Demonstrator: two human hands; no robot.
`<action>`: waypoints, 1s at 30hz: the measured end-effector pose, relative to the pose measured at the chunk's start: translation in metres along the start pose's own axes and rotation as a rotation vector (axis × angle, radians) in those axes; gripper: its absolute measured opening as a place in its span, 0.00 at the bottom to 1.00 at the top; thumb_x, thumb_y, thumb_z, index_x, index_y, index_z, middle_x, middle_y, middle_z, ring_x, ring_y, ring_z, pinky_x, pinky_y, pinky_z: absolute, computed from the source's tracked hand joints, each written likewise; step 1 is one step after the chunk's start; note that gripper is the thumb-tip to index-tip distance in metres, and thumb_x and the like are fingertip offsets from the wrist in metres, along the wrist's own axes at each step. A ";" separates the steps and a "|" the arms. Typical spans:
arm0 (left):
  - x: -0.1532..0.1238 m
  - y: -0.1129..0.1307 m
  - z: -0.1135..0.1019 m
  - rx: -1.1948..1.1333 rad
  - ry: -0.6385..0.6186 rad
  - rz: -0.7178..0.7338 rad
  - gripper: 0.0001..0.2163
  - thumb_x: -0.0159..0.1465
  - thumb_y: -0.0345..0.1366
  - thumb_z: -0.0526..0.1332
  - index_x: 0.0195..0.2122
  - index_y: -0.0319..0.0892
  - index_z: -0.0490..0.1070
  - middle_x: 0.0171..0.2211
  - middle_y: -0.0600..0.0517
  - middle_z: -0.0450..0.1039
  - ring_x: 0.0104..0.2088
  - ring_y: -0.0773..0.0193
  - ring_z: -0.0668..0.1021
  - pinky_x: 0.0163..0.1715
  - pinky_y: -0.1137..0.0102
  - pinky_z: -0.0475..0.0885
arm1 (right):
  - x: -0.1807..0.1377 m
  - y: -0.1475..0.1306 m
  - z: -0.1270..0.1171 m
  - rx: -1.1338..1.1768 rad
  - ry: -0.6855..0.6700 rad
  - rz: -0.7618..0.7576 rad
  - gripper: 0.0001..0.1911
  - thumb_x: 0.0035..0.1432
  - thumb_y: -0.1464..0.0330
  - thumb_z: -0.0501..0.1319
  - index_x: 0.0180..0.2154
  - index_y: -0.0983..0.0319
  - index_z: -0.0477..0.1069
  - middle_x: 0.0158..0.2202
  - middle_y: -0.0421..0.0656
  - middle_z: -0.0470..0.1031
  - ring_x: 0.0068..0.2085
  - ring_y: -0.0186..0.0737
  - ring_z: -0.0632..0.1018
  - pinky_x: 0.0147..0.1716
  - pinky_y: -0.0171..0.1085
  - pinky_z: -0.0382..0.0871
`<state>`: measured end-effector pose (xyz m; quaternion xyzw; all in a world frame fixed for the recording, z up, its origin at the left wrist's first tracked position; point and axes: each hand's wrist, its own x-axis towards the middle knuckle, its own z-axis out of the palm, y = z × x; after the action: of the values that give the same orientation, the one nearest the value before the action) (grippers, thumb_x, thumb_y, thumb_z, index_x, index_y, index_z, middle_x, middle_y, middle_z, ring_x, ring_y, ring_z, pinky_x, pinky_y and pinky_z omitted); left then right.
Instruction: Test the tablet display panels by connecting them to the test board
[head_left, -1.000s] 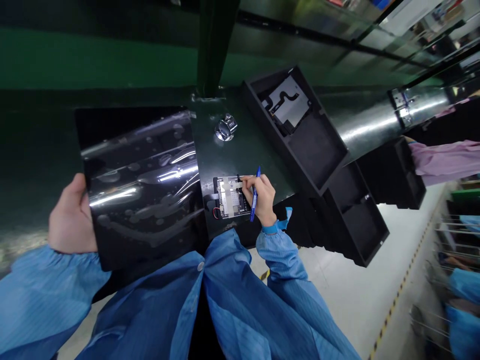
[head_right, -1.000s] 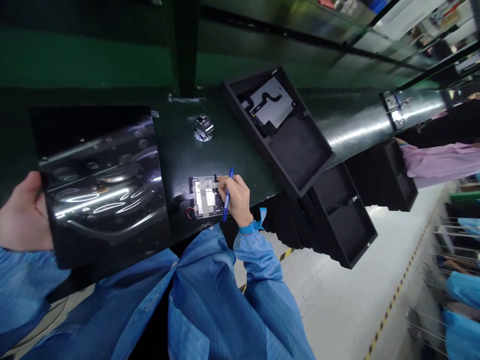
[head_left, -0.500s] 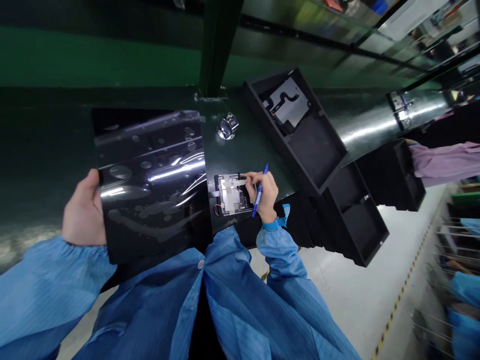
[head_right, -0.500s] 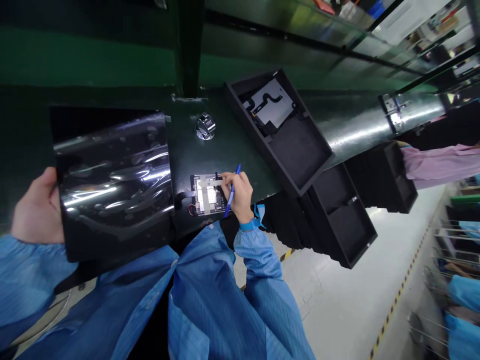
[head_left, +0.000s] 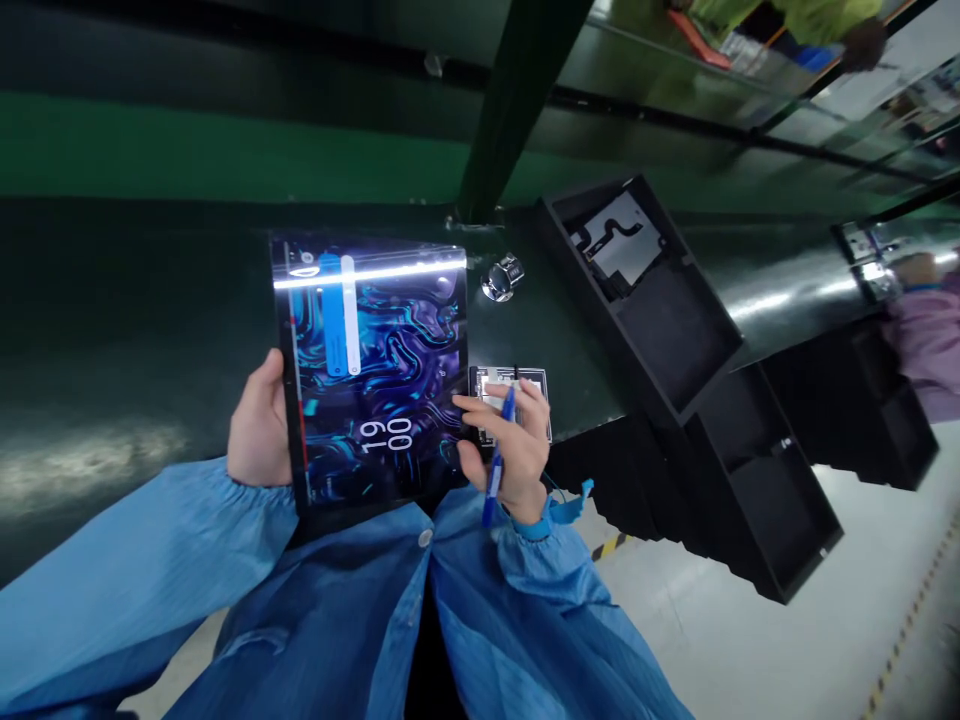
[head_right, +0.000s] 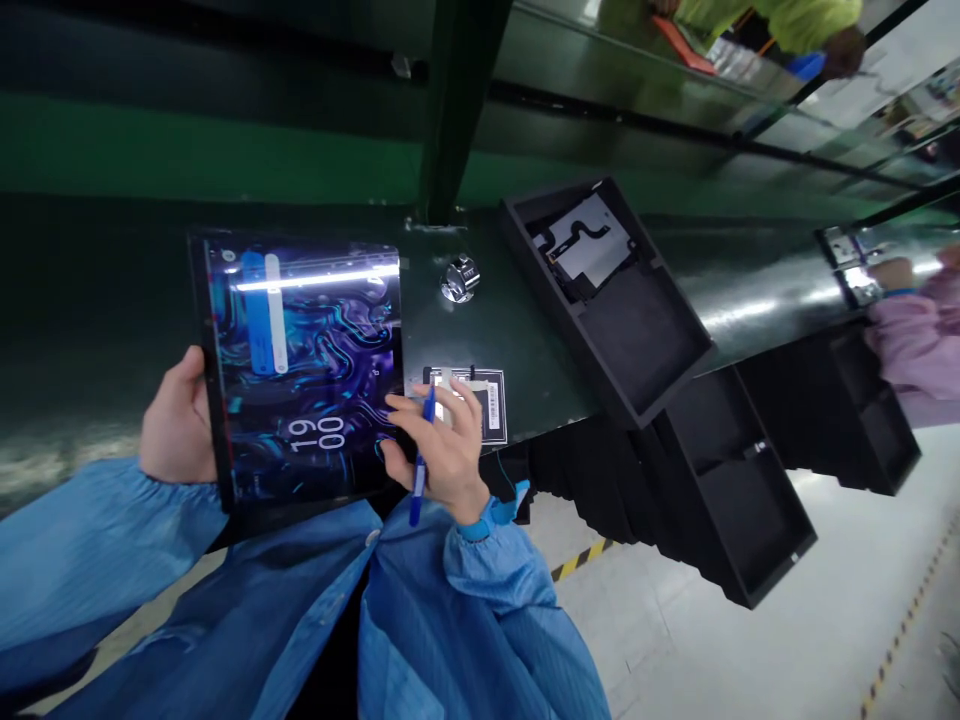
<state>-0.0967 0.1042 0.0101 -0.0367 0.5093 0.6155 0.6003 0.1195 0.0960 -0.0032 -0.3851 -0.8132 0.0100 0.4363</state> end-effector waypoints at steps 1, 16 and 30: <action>-0.002 0.001 0.001 0.009 0.001 -0.014 0.22 0.74 0.43 0.47 0.47 0.37 0.79 0.41 0.49 0.81 0.50 0.58 0.80 0.60 0.62 0.69 | 0.000 -0.004 0.003 0.001 -0.038 -0.022 0.06 0.64 0.65 0.59 0.43 0.55 0.71 0.42 0.39 0.84 0.50 0.43 0.78 0.62 0.50 0.65; -0.004 0.002 0.002 -0.037 0.010 -0.042 0.21 0.74 0.41 0.47 0.47 0.38 0.78 0.37 0.53 0.82 0.35 0.66 0.83 0.36 0.77 0.79 | 0.005 0.005 -0.007 0.083 0.034 -0.022 0.13 0.71 0.61 0.49 0.40 0.57 0.70 0.42 0.43 0.83 0.48 0.45 0.79 0.50 0.49 0.75; -0.011 -0.008 -0.006 -0.001 0.007 -0.193 0.17 0.72 0.37 0.51 0.38 0.35 0.78 0.29 0.48 0.80 0.47 0.53 0.82 0.55 0.63 0.75 | 0.092 0.049 -0.005 -0.257 -0.121 0.255 0.13 0.71 0.59 0.54 0.43 0.59 0.72 0.46 0.46 0.78 0.53 0.49 0.77 0.50 0.47 0.76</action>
<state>-0.0907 0.0899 0.0097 -0.0879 0.5051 0.5550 0.6551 0.1231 0.1873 0.0475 -0.5364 -0.7770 -0.0154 0.3290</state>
